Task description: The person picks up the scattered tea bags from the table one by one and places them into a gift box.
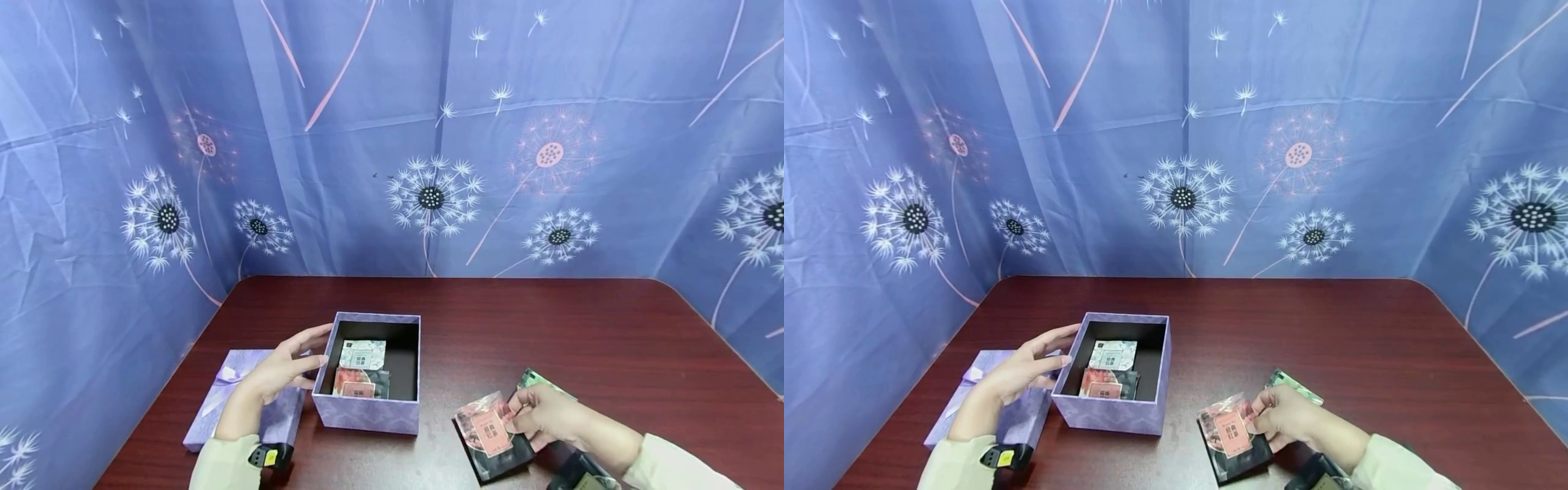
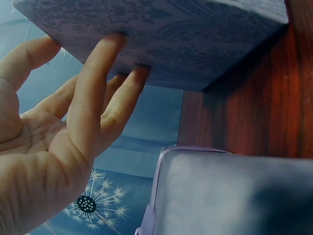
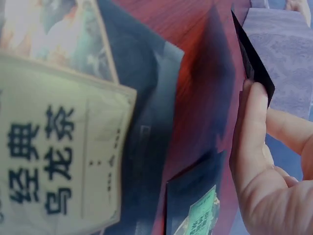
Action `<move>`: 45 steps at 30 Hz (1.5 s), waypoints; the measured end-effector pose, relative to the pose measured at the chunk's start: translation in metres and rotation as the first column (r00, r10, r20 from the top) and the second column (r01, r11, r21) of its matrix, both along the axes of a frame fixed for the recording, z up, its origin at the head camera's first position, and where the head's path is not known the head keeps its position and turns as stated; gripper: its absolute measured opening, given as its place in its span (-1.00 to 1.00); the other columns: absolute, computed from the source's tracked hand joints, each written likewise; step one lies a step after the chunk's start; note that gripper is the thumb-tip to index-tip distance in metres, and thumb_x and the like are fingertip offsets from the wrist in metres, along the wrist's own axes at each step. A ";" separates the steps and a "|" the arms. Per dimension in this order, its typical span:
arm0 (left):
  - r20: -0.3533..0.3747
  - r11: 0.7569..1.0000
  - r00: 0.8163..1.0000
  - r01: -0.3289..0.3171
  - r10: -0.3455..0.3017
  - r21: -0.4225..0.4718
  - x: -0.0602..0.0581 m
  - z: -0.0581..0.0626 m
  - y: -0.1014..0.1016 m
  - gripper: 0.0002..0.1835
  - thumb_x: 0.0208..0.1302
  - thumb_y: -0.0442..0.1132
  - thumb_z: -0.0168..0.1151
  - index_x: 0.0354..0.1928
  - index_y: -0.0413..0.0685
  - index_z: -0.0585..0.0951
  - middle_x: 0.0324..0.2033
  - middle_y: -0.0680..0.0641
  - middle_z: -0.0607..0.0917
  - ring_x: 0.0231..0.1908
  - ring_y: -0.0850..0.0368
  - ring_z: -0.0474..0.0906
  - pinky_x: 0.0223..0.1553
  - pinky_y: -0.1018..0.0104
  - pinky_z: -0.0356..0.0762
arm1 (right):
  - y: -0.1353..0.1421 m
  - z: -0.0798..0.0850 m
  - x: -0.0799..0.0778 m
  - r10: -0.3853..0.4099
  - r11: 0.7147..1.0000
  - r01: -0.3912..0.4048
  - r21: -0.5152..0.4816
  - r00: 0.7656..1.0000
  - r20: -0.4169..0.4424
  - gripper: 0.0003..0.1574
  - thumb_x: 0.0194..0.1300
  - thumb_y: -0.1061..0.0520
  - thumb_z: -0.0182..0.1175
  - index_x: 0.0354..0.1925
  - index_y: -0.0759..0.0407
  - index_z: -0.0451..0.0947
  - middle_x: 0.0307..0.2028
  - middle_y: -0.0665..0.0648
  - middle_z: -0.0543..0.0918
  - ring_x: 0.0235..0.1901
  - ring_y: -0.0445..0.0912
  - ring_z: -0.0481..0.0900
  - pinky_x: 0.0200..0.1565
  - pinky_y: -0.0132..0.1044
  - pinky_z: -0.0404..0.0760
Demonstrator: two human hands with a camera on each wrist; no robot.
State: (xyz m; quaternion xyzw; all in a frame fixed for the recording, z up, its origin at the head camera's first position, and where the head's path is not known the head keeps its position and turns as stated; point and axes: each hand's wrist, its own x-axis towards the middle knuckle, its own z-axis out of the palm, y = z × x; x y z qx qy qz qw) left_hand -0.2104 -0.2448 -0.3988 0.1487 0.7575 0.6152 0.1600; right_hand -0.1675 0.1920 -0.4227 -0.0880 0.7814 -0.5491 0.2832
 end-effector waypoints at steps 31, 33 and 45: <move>0.014 1.000 1.000 -0.022 0.022 0.000 0.002 0.002 -0.007 -0.30 0.33 -0.26 0.15 0.45 -0.12 0.12 0.35 -0.43 0.17 0.14 -0.24 0.41 -0.15 -0.07 0.60 | -0.003 0.050 -0.014 0.042 0.986 -0.034 -0.164 0.998 0.047 -0.61 0.23 0.26 0.17 -0.01 0.45 0.43 -0.31 0.03 0.66 -0.39 -0.20 0.62 -0.37 -0.30 0.66; 0.014 1.000 1.000 -0.024 0.024 -0.003 0.002 0.002 -0.007 -0.30 0.33 -0.26 0.15 0.45 -0.12 0.12 0.36 -0.42 0.17 0.14 -0.23 0.42 -0.15 -0.07 0.60 | -0.005 0.054 -0.016 0.033 0.986 -0.027 -0.165 0.999 0.038 -0.59 0.24 0.25 0.17 0.01 0.45 0.42 -0.31 0.03 0.64 -0.39 -0.21 0.60 -0.37 -0.32 0.66; 0.026 1.000 1.000 -0.012 0.012 0.000 -0.001 -0.001 -0.001 -0.30 0.33 -0.25 0.15 0.45 -0.09 0.12 0.36 -0.40 0.18 0.16 -0.26 0.40 -0.13 -0.06 0.59 | -0.009 0.076 -0.029 0.009 0.964 -0.004 -0.265 1.000 0.020 -0.70 0.27 0.29 0.13 -0.03 0.37 0.42 -0.26 0.04 0.67 -0.31 -0.12 0.68 -0.29 -0.26 0.67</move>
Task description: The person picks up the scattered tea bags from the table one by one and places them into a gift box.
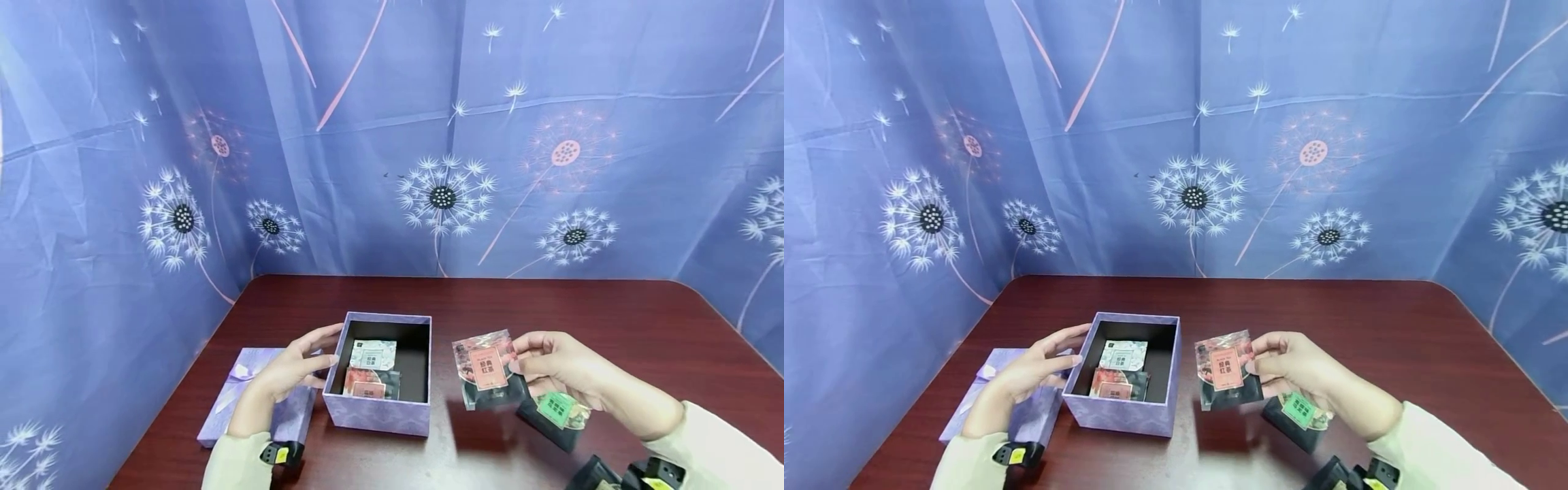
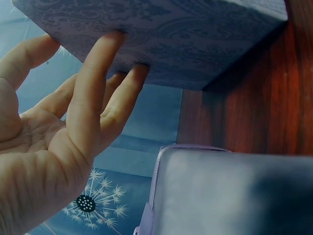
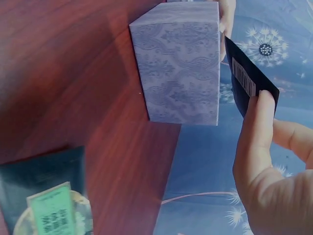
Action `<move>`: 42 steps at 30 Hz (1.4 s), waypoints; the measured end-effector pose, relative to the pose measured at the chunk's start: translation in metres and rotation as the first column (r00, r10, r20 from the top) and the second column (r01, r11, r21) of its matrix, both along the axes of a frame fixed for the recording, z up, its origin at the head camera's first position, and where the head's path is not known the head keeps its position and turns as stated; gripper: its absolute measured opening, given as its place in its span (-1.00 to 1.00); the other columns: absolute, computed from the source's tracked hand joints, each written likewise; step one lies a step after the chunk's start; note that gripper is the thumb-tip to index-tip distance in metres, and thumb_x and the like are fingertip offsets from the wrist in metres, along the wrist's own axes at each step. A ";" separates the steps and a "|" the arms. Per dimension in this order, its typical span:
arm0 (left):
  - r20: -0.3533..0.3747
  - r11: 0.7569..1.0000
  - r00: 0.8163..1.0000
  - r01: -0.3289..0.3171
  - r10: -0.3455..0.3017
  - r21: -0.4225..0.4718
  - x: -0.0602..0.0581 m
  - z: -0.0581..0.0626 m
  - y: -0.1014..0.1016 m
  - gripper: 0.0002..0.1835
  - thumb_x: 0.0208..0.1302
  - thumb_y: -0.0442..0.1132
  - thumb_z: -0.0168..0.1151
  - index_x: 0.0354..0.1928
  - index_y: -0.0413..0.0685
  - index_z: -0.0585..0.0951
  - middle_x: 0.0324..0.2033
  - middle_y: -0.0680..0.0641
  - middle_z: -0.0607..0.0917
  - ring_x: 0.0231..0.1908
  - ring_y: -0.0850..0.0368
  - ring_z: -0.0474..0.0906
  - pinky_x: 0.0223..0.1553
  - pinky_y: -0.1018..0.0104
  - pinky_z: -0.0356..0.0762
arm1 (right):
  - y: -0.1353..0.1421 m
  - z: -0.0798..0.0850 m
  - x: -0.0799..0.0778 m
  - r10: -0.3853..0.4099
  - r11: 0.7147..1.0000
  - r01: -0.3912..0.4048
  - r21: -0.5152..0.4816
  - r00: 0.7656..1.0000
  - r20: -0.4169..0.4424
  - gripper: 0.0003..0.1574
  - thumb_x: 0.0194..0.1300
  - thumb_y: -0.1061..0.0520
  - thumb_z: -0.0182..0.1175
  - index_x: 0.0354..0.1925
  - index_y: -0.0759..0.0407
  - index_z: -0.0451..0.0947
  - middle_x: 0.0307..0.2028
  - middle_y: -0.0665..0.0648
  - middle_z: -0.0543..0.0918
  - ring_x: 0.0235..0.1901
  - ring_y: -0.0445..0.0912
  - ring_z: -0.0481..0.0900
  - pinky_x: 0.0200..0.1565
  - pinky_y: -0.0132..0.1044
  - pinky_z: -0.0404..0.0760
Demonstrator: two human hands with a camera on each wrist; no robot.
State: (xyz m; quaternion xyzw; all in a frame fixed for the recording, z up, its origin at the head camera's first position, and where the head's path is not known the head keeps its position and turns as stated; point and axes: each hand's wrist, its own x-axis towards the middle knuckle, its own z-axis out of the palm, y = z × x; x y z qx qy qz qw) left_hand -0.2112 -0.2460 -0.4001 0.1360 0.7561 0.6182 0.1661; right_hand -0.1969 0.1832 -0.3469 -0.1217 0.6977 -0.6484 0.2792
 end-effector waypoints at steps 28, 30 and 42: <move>0.022 1.000 1.000 -0.002 0.002 0.004 -0.001 0.000 0.001 -0.32 0.33 -0.24 0.15 0.44 -0.11 0.16 0.34 -0.41 0.24 0.09 -0.14 0.49 -0.13 -0.04 0.60 | -0.097 0.011 -0.024 -0.061 0.998 0.061 0.001 0.997 -0.048 -0.61 0.20 0.36 0.09 -0.01 0.56 0.32 -0.34 0.10 0.61 -0.39 -0.17 0.60 -0.25 -0.26 0.66; 0.017 1.000 1.000 0.003 -0.003 0.006 -0.001 0.001 0.001 -0.32 0.34 -0.24 0.15 0.44 -0.12 0.15 0.34 -0.42 0.23 0.10 -0.15 0.48 -0.12 -0.06 0.59 | -0.104 0.010 -0.025 -0.069 0.998 0.070 0.010 0.996 -0.049 -0.63 0.22 0.37 0.08 -0.03 0.56 0.33 -0.34 0.12 0.60 -0.40 -0.17 0.59 -0.26 -0.25 0.67; 0.024 1.000 1.000 0.006 -0.006 0.006 0.000 0.001 0.001 -0.32 0.34 -0.25 0.14 0.45 -0.12 0.14 0.34 -0.42 0.23 0.11 -0.14 0.48 -0.12 -0.06 0.59 | -0.140 0.001 -0.036 -0.113 0.992 0.116 0.053 0.992 -0.054 -0.77 0.20 0.43 0.06 -0.14 0.54 0.38 -0.30 0.23 0.65 -0.39 -0.14 0.62 -0.30 -0.23 0.68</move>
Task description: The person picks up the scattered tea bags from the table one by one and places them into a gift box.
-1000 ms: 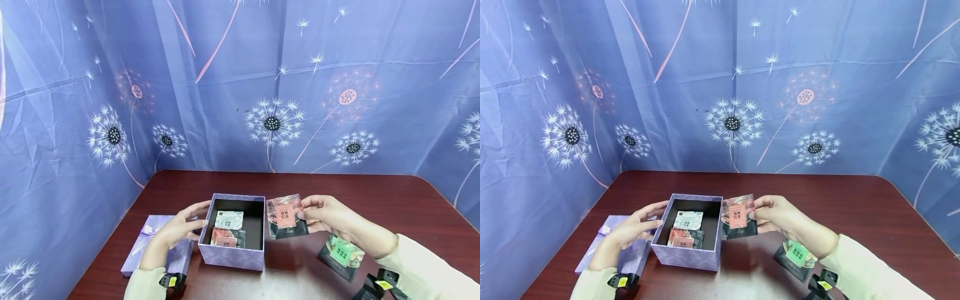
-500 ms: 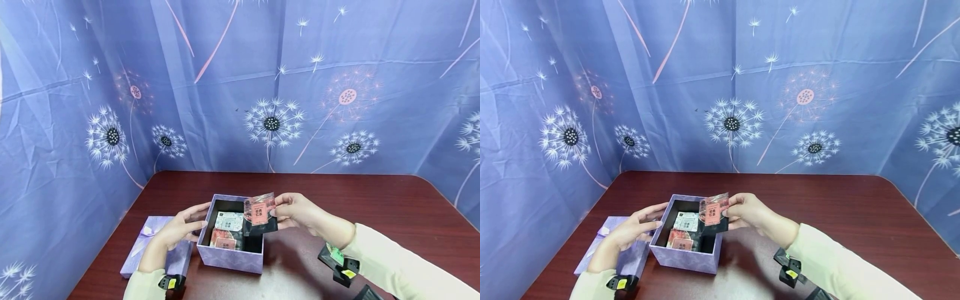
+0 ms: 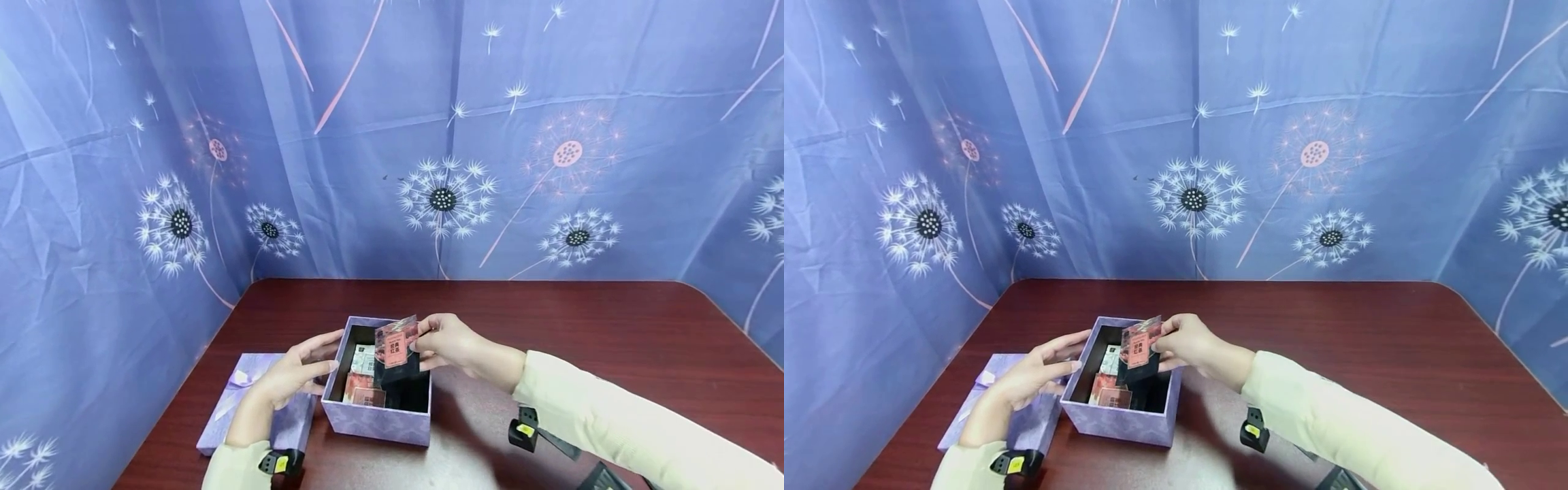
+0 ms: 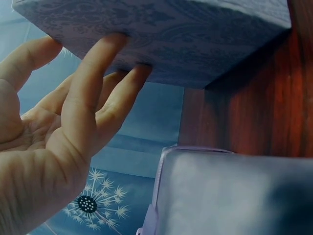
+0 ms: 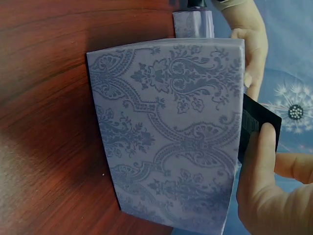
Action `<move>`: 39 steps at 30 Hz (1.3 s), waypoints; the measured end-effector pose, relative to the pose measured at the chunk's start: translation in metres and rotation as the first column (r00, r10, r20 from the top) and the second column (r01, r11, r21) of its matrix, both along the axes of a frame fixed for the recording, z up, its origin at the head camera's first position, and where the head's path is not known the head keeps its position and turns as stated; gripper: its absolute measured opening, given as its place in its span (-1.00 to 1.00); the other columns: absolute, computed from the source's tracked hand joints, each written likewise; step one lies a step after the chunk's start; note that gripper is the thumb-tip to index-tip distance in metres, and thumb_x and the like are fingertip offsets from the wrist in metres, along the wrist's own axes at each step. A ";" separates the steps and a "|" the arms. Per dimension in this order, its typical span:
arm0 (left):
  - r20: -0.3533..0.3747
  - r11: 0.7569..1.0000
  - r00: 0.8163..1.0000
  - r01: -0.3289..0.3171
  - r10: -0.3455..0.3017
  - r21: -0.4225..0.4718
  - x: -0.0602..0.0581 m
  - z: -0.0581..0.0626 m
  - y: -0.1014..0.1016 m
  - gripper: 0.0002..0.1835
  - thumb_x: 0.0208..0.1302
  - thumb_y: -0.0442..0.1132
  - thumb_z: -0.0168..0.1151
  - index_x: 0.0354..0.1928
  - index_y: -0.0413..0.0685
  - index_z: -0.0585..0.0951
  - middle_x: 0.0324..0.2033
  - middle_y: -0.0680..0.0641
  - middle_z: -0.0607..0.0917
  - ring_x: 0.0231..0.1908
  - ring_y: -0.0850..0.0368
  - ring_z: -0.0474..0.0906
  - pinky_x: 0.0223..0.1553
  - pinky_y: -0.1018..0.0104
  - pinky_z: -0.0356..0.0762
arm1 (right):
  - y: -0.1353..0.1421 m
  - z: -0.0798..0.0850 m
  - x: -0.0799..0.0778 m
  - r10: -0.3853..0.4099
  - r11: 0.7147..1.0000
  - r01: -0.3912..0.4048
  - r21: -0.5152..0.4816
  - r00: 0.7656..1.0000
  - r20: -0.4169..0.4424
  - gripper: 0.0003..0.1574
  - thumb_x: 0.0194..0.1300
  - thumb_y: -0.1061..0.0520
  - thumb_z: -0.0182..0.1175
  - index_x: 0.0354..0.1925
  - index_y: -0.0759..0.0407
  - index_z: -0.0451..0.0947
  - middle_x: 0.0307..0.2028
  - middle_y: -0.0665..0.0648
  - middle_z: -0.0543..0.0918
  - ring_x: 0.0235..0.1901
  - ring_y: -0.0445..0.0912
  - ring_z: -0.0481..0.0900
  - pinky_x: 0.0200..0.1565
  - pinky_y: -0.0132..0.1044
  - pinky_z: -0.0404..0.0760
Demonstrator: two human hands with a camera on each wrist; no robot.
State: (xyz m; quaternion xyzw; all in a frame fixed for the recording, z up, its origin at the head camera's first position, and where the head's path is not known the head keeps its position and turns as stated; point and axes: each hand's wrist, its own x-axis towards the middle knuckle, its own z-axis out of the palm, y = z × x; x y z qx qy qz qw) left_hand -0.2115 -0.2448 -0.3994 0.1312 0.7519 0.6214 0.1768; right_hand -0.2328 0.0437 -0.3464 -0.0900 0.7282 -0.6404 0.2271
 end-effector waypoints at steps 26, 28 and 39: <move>-0.002 1.000 1.000 0.011 -0.011 0.006 0.000 0.001 -0.001 -0.31 0.35 -0.27 0.12 0.45 -0.13 0.11 0.36 -0.42 0.17 0.11 -0.20 0.47 -0.14 -0.06 0.60 | -0.062 -0.028 -0.015 -0.062 0.995 0.059 0.085 0.997 0.037 -0.76 0.17 0.52 0.05 -0.46 0.30 0.27 -0.43 0.10 0.48 -0.56 -0.17 0.44 -0.42 -0.29 0.67; -0.001 1.000 1.000 0.017 -0.017 0.012 0.000 0.001 -0.001 -0.31 0.35 -0.27 0.12 0.45 -0.14 0.10 0.36 -0.42 0.17 0.12 -0.21 0.46 -0.13 -0.07 0.59 | -0.063 -0.030 -0.014 -0.063 0.996 0.059 0.070 0.997 0.051 -0.76 0.17 0.53 0.06 -0.45 0.30 0.27 -0.43 0.11 0.49 -0.55 -0.17 0.45 -0.39 -0.28 0.68; 0.004 1.000 1.000 0.021 -0.021 0.009 -0.001 0.001 -0.001 -0.31 0.35 -0.25 0.12 0.45 -0.12 0.10 0.37 -0.42 0.16 0.13 -0.27 0.45 -0.12 -0.07 0.59 | -0.063 -0.032 -0.017 0.013 0.995 -0.024 0.100 0.995 0.103 -0.80 0.17 0.54 0.02 -0.48 0.34 0.30 -0.51 0.22 0.57 -0.58 -0.08 0.60 -0.25 -0.15 0.68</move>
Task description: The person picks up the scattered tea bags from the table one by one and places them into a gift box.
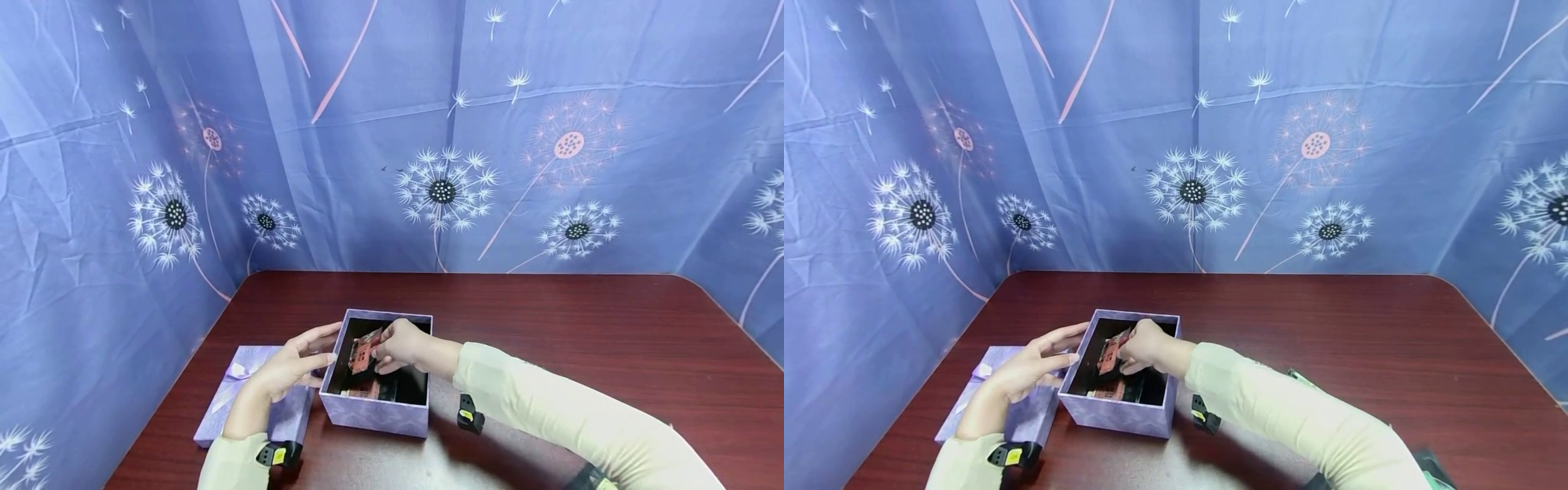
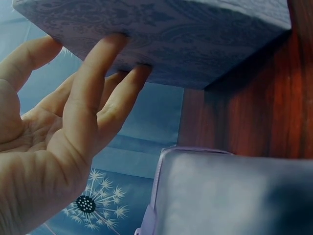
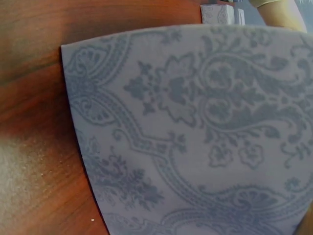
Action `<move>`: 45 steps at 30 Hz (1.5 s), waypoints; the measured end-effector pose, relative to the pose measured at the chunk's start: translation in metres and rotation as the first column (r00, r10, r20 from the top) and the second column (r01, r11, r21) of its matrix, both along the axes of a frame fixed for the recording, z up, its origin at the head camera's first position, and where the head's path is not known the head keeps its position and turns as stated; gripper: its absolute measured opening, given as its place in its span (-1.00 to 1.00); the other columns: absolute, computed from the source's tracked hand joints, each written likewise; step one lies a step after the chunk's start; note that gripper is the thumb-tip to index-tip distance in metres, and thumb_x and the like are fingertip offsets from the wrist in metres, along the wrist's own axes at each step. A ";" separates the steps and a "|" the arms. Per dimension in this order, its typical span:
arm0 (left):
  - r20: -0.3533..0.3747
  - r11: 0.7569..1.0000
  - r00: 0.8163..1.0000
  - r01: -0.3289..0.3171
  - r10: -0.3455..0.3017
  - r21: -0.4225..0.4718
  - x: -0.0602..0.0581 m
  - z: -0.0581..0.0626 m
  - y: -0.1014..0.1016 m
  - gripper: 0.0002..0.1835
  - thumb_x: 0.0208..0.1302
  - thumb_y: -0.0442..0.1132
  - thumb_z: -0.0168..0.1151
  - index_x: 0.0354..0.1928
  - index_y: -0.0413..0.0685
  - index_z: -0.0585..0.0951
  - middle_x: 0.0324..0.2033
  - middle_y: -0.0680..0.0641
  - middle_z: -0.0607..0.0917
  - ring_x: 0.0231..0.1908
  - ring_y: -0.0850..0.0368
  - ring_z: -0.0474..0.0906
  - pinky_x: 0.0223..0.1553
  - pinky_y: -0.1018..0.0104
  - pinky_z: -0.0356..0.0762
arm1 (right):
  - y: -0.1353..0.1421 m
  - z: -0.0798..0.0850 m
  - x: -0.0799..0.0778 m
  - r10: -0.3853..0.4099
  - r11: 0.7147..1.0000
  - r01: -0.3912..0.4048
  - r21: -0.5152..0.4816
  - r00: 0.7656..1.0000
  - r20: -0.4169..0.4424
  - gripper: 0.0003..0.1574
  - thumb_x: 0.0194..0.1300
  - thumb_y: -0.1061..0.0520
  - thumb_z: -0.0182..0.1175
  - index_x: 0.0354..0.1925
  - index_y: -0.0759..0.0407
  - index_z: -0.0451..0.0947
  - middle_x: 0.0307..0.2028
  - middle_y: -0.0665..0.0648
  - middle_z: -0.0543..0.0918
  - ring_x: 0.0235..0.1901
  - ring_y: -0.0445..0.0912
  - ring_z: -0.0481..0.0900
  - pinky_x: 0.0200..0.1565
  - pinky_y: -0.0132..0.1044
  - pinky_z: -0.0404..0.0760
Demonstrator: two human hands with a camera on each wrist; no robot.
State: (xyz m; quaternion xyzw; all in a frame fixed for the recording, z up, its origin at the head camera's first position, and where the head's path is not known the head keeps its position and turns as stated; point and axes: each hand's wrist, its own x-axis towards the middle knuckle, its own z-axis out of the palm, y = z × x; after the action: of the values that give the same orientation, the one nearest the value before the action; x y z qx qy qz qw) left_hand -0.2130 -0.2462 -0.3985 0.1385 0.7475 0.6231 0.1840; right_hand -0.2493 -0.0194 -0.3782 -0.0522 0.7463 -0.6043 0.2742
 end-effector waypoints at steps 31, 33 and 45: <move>-0.012 1.000 1.000 -0.002 0.002 -0.008 -0.001 0.001 0.004 -0.31 0.34 -0.25 0.13 0.45 -0.13 0.12 0.37 -0.41 0.16 0.08 -0.14 0.50 -0.14 -0.05 0.60 | 0.127 0.038 0.045 -0.033 0.997 0.066 0.036 0.813 -0.581 -0.61 0.24 0.30 0.17 0.01 0.50 0.44 -0.22 0.35 0.67 -0.22 0.02 0.66 -0.21 -0.33 0.63; -0.015 1.000 1.000 -0.005 0.005 -0.010 -0.002 0.001 0.004 -0.31 0.34 -0.26 0.14 0.45 -0.13 0.12 0.37 -0.41 0.16 0.08 -0.14 0.50 -0.14 -0.05 0.60 | 0.137 0.040 0.047 -0.052 0.993 0.104 0.054 0.806 -0.590 -0.61 0.26 0.27 0.18 0.03 0.47 0.45 -0.20 0.33 0.68 -0.18 0.03 0.67 -0.18 -0.33 0.62; 0.005 0.999 1.000 -0.027 0.027 -0.017 0.000 -0.002 0.002 -0.29 0.33 -0.23 0.15 0.45 -0.10 0.12 0.37 -0.39 0.17 0.22 -0.26 0.33 -0.11 -0.06 0.59 | 0.183 0.032 0.055 -0.145 0.873 0.389 0.293 0.782 -0.607 -0.47 0.26 0.06 0.24 0.07 0.38 0.43 -0.17 0.27 0.68 -0.16 0.07 0.66 -0.21 -0.22 0.59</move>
State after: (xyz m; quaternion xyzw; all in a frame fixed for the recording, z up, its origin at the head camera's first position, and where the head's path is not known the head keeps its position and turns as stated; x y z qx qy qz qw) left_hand -0.2133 -0.2442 -0.4002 0.1252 0.7540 0.6196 0.1786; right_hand -0.1944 0.1640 -0.3459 -0.0630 0.9007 -0.4274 -0.0459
